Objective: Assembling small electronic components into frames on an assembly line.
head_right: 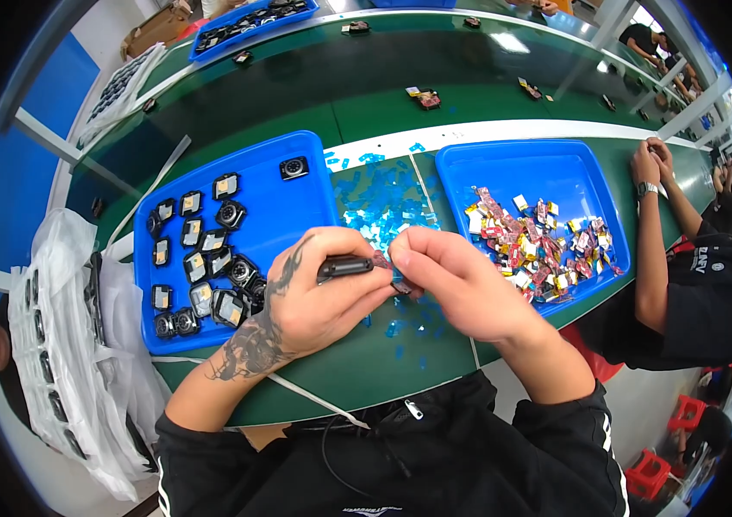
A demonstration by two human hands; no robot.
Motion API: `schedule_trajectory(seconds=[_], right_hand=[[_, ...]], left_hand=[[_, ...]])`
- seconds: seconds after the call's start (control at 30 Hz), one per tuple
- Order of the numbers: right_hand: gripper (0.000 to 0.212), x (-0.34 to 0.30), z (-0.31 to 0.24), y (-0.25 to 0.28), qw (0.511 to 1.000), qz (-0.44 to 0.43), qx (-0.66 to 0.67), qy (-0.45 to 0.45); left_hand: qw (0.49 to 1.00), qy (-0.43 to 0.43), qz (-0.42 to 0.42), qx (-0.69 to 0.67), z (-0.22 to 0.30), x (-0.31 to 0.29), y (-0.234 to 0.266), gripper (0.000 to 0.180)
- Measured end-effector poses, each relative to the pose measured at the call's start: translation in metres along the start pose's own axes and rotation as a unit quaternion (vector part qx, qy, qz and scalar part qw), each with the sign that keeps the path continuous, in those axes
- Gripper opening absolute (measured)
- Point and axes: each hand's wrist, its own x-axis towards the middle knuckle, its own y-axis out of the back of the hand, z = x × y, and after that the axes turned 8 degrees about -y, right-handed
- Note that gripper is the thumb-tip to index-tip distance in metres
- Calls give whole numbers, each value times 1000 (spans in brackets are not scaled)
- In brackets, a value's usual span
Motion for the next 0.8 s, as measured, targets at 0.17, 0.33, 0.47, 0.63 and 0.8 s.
schedule_trajectory(seconds=[0.17, 0.33, 0.47, 0.63, 0.8], right_hand=[[9, 13, 13, 4, 791, 277, -503, 211], [24, -4, -1, -3, 896, 255, -304, 200], [19, 2, -3, -14, 915, 202, -248, 248], [13, 1, -1, -17, 945, 240, -75, 208], [20, 8, -10, -24, 951, 215, -142, 172]], left_hand=[[991, 118, 36, -47, 11, 4, -3, 19], [893, 374, 58, -244, 10, 3, -3, 12], [897, 347, 68, -266, 9, -2, -6, 12], [727, 429, 145, -516, 7, 7, -4, 47], [755, 356, 134, -533, 7, 5, -4, 60]])
